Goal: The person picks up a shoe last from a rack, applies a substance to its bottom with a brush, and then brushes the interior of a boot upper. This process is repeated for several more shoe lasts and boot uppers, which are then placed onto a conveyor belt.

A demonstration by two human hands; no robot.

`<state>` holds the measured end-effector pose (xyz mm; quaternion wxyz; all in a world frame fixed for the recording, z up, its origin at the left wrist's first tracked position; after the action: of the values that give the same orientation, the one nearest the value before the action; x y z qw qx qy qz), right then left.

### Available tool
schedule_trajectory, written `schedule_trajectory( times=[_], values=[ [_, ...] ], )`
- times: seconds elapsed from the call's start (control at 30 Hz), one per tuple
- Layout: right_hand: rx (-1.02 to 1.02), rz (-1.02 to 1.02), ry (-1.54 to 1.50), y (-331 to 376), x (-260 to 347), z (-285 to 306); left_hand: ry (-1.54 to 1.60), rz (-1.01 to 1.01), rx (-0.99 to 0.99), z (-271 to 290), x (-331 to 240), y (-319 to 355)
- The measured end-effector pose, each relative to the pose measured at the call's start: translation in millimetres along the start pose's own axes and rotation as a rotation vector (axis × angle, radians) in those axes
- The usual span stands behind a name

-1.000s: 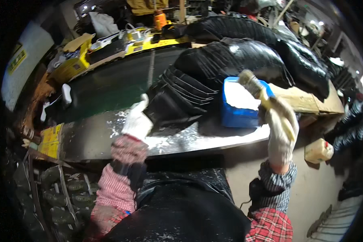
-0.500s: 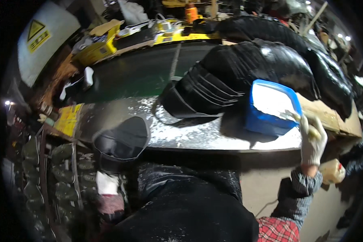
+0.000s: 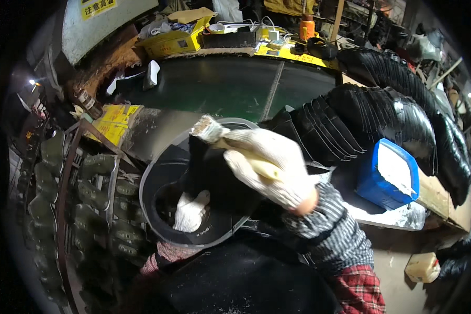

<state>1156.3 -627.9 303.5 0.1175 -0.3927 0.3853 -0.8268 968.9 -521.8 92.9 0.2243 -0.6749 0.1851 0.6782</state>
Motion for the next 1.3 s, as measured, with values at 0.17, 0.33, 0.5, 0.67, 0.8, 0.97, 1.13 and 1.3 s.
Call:
schedule_trajectory(
  times=[0.17,0.33,0.5,0.67,0.8,0.97,1.13,1.3],
  values=[
    [-0.192,-0.632,-0.376,36,-89,5,0.446,0.240,-0.037,14,5,-20],
    [-0.301,-0.653,-0.245,57,-87,30,0.446,0.265,-0.002,7,-3,-31],
    [0.144,-0.122,-0.229,-42,0,-69,0.495,0.297,0.016,7,-4,-31],
    [0.330,0.199,-0.201,-4,72,-95,0.465,0.251,0.089,-7,-27,-44],
    [0.478,-0.103,-0.340,50,1,-46,0.318,0.291,0.174,8,-26,-82],
    [-0.244,-0.752,-0.302,99,-26,45,0.056,0.171,0.181,-1,-67,-69],
    [-0.148,-0.485,-0.043,80,-36,52,0.249,0.182,0.026,15,-57,-18],
    [-0.498,-0.028,0.238,67,-30,103,0.370,0.176,-0.090,9,-58,-13]
  ],
)
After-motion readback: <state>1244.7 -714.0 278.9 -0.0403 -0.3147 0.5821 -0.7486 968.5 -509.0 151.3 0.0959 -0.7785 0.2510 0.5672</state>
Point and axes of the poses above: each hand's wrist, its own y-axis away from the middle knuckle, its own z-axis out of the back of the hand, x = y × z, the point moved 9 cm from there along -y, towards the middle knuckle, and after that the axes turned 2 degrees about -y, right-handed, at the moved point
